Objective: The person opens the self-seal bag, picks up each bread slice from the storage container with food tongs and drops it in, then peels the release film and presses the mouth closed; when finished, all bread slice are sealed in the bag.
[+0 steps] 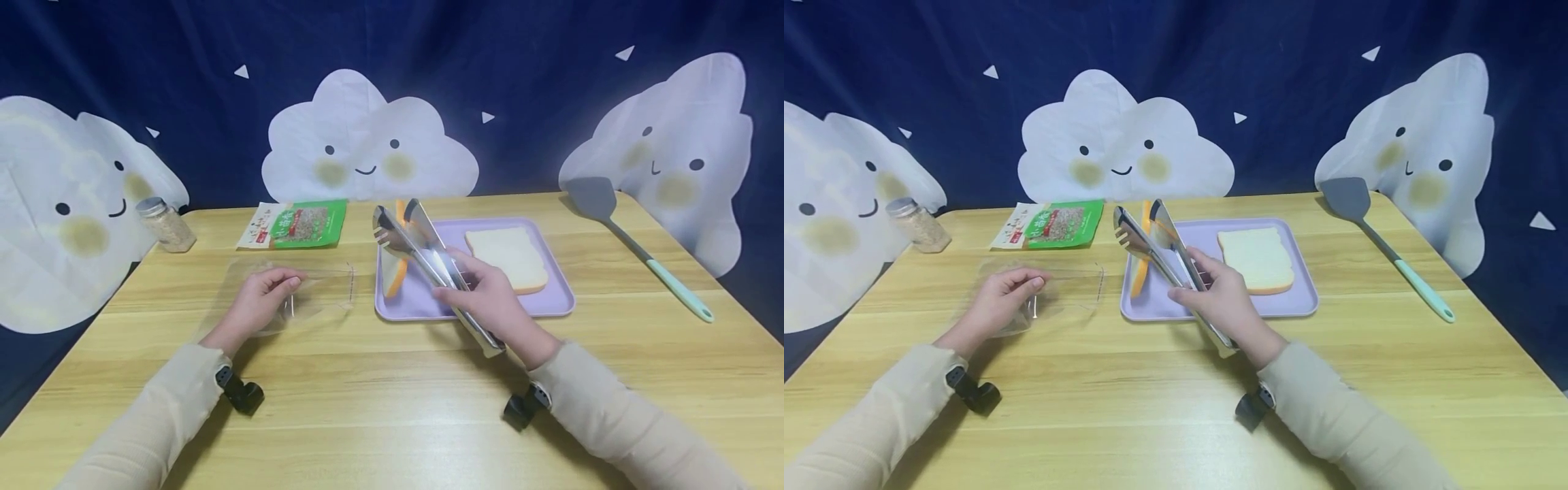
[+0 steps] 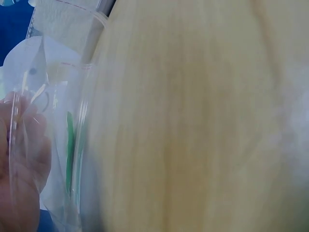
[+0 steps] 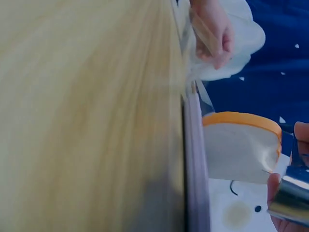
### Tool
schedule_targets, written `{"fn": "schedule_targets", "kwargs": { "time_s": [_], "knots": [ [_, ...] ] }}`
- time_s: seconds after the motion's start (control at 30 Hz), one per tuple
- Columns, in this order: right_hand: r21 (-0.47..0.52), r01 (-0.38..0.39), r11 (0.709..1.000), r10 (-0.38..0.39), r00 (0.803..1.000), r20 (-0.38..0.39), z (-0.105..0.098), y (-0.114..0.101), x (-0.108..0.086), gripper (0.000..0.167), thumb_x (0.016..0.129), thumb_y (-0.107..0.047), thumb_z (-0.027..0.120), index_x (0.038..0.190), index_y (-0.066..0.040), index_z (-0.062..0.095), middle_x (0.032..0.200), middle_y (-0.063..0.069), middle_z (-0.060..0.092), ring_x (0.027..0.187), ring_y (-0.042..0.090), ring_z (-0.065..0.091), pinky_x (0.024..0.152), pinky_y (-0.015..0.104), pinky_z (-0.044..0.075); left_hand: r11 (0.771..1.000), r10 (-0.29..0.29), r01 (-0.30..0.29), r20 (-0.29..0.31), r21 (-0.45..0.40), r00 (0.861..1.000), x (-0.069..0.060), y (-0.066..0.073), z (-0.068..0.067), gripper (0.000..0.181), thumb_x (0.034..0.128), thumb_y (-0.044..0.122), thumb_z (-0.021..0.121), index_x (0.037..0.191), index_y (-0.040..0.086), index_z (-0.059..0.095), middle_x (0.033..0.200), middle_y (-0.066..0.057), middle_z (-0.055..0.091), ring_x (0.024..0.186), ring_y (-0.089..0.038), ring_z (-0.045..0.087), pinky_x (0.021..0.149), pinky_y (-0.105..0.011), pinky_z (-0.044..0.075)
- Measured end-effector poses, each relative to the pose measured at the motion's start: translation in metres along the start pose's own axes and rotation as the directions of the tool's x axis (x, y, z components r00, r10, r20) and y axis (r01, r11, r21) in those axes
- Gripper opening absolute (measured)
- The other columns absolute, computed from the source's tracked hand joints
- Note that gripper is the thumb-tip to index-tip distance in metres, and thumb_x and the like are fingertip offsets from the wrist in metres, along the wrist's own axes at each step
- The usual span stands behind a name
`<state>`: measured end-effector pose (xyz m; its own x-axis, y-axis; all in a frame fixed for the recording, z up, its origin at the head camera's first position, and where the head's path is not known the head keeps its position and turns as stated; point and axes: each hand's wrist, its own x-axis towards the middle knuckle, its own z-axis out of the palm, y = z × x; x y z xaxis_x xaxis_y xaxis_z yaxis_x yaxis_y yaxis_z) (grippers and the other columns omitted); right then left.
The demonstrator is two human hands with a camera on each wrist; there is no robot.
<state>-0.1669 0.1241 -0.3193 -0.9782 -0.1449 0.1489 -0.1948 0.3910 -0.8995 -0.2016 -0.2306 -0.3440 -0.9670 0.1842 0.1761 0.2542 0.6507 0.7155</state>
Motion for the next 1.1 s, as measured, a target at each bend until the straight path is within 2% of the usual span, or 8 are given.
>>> {"fn": "schedule_targets", "kwargs": {
  "time_s": [0.2,0.53,0.57,0.7,0.83,0.97,1.1],
  "knots": [
    [0.006,0.010,1.000,-0.010,1.000,0.001,0.010,-0.001,-0.001,0.066,0.076,-0.014,0.076,0.135,-0.016,0.048,0.114,0.015,0.062,0.096,0.026,0.060,0.074,0.031,0.052,1.000,-0.003,0.003,0.000,-0.011,1.000,-0.001,0.000,0.000,0.026,0.0956,0.022,0.052,0.109,0.004,0.066,0.109,-0.013,0.066,0.091,-0.018,0.052,0.073,-0.024,0.042],
    [-0.004,0.042,0.999,-0.043,0.998,-0.048,0.013,-0.005,-0.004,0.060,0.077,-0.010,0.072,0.132,-0.008,0.050,0.117,0.018,0.062,0.095,0.024,0.060,0.079,0.031,0.051,1.000,-0.011,0.011,0.002,-0.019,1.000,-0.001,0.001,0.000,0.026,0.0953,0.022,0.052,0.109,0.005,0.066,0.109,-0.013,0.066,0.087,-0.017,0.050,0.070,-0.024,0.042],
    [-0.004,0.044,0.999,-0.044,0.998,-0.052,0.014,-0.005,-0.004,0.059,0.077,-0.009,0.072,0.132,-0.008,0.050,0.117,0.018,0.062,0.095,0.023,0.060,0.079,0.029,0.051,1.000,-0.011,0.011,0.002,-0.018,1.000,-0.001,0.001,0.000,0.026,0.0954,0.022,0.052,0.110,0.005,0.066,0.109,-0.013,0.066,0.087,-0.017,0.050,0.070,-0.024,0.042],
    [0.001,0.040,0.999,-0.040,0.997,-0.069,0.012,-0.006,-0.003,0.052,0.077,-0.004,0.070,0.127,-0.005,0.054,0.103,0.019,0.066,0.081,0.019,0.060,0.065,0.023,0.051,1.000,0.000,0.000,-0.003,-0.012,1.000,-0.001,0.000,0.000,0.027,0.0955,0.022,0.052,0.109,0.004,0.065,0.108,-0.013,0.066,0.087,-0.015,0.051,0.071,-0.023,0.042],
    [0.010,0.015,1.000,-0.015,0.998,-0.066,0.007,-0.007,-0.002,0.048,0.078,0.000,0.067,0.125,-0.002,0.056,0.092,0.021,0.066,0.068,0.013,0.058,0.058,0.022,0.049,0.999,0.032,-0.032,-0.013,-0.004,0.999,-0.001,-0.002,0.001,0.026,0.0955,0.021,0.052,0.108,0.003,0.066,0.107,-0.014,0.066,0.088,-0.010,0.053,0.073,-0.020,0.043],
    [0.012,-0.014,1.000,0.015,0.998,-0.056,-0.003,-0.005,-0.002,0.048,0.079,0.000,0.066,0.126,-0.001,0.054,0.094,0.022,0.066,0.065,0.011,0.059,0.057,0.023,0.050,0.999,0.050,-0.050,-0.017,0.002,0.999,-0.001,-0.003,0.001,0.025,0.0955,0.020,0.052,0.107,0.002,0.066,0.106,-0.014,0.067,0.088,-0.007,0.053,0.073,-0.019,0.043],
    [-0.010,-0.012,1.000,0.011,0.998,-0.069,-0.019,-0.002,-0.002,0.048,0.079,0.000,0.066,0.126,0.000,0.054,0.098,0.024,0.066,0.066,0.008,0.060,0.058,0.022,0.050,0.999,0.050,-0.050,-0.016,0.002,0.999,-0.001,-0.003,0.001,0.025,0.0954,0.018,0.052,0.107,0.001,0.066,0.105,-0.015,0.067,0.086,-0.007,0.053,0.072,-0.019,0.043]
  ]
}}
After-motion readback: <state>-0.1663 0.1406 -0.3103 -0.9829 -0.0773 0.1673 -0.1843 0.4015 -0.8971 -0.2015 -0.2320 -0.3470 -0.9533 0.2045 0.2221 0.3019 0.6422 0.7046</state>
